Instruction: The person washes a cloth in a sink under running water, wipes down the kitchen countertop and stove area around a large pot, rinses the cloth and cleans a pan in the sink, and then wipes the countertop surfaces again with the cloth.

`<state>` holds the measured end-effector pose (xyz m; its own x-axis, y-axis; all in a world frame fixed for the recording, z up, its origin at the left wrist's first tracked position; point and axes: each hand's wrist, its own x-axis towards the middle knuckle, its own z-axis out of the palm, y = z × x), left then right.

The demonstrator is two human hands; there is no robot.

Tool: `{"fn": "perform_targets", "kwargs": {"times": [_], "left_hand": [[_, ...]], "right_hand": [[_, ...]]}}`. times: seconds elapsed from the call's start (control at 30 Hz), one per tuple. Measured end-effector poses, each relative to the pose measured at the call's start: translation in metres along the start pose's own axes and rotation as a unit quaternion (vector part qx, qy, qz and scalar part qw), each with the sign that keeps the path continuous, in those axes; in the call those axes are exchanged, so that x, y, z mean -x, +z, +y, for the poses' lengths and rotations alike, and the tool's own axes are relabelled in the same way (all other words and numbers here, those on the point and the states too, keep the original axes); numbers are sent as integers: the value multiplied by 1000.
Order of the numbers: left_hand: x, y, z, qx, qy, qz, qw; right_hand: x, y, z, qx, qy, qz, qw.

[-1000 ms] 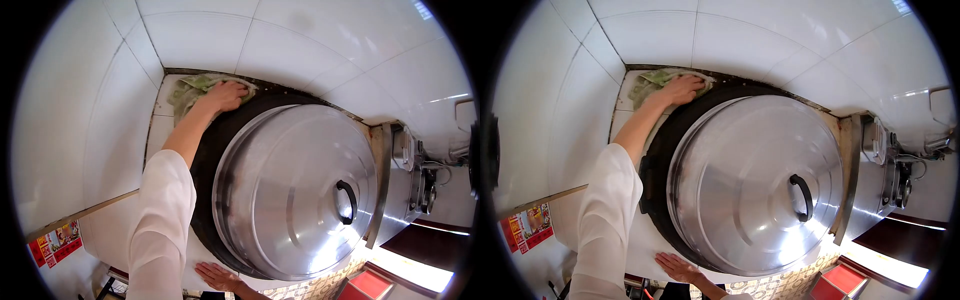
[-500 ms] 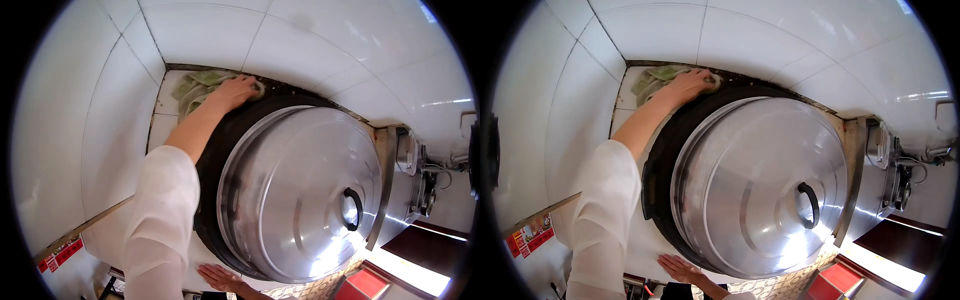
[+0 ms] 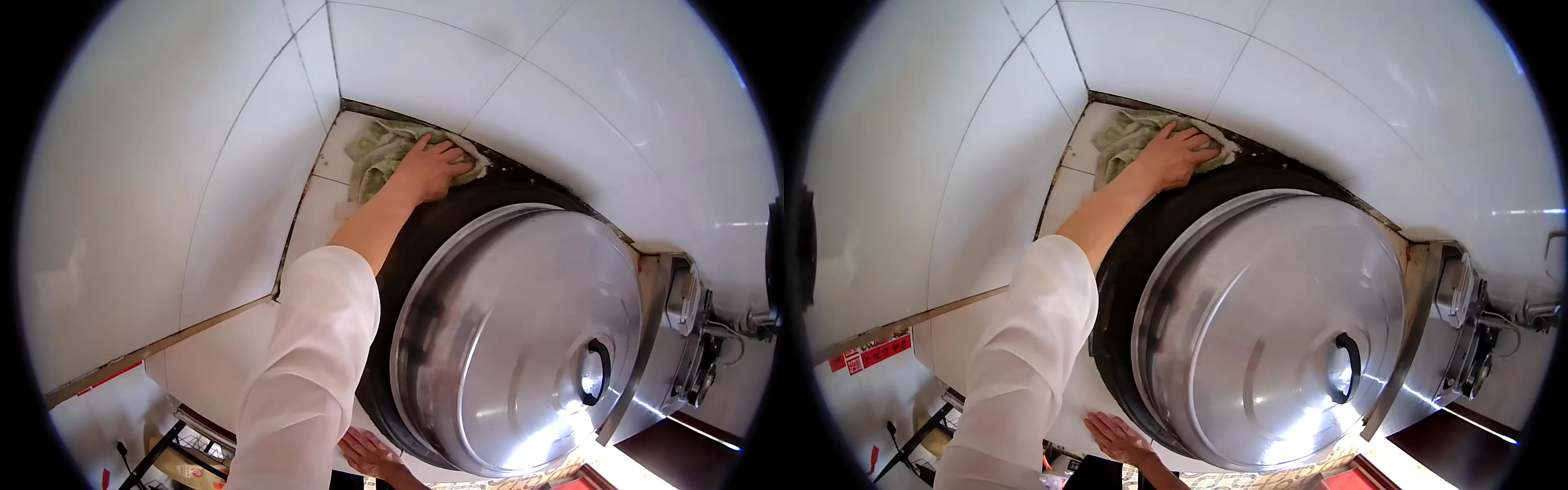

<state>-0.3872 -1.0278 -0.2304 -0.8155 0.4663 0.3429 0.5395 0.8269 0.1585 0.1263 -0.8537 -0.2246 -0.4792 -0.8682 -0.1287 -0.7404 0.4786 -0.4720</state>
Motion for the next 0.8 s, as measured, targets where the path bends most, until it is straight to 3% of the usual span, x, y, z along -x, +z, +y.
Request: {"fn": "perform_targets", "kwargs": {"times": [0.07,0.1,0.17,0.2,0.27,0.3,0.37,0.47,0.8], "left_hand": [[-13,-62,10,11,-169,-303,938],[-2,-59,3,11,-172,-303,937],[37,-45,-27,-127,-261,-161,943],[54,-41,-44,-130,-262,-161,943],[77,-33,-69,-125,-299,-46,945],[77,-33,-63,-127,-297,-45,945],[74,-31,-41,-194,-401,-63,893],[82,-42,-32,-183,-425,-126,878],[163,-65,31,-192,-445,-100,869]], "right_hand": [[0,-5,2,10,0,-9,1000],[-1,-7,-1,15,4,-10,1000],[-2,-4,-3,10,10,-8,1000],[-2,-3,-3,8,20,-7,1000],[-2,-5,-4,12,19,-13,1000],[-3,-4,-4,13,20,-9,1000],[-1,-4,-2,6,17,-18,1000],[-1,-6,-3,23,12,-14,1000],[-1,-11,-4,4,16,-2,1000]]}}
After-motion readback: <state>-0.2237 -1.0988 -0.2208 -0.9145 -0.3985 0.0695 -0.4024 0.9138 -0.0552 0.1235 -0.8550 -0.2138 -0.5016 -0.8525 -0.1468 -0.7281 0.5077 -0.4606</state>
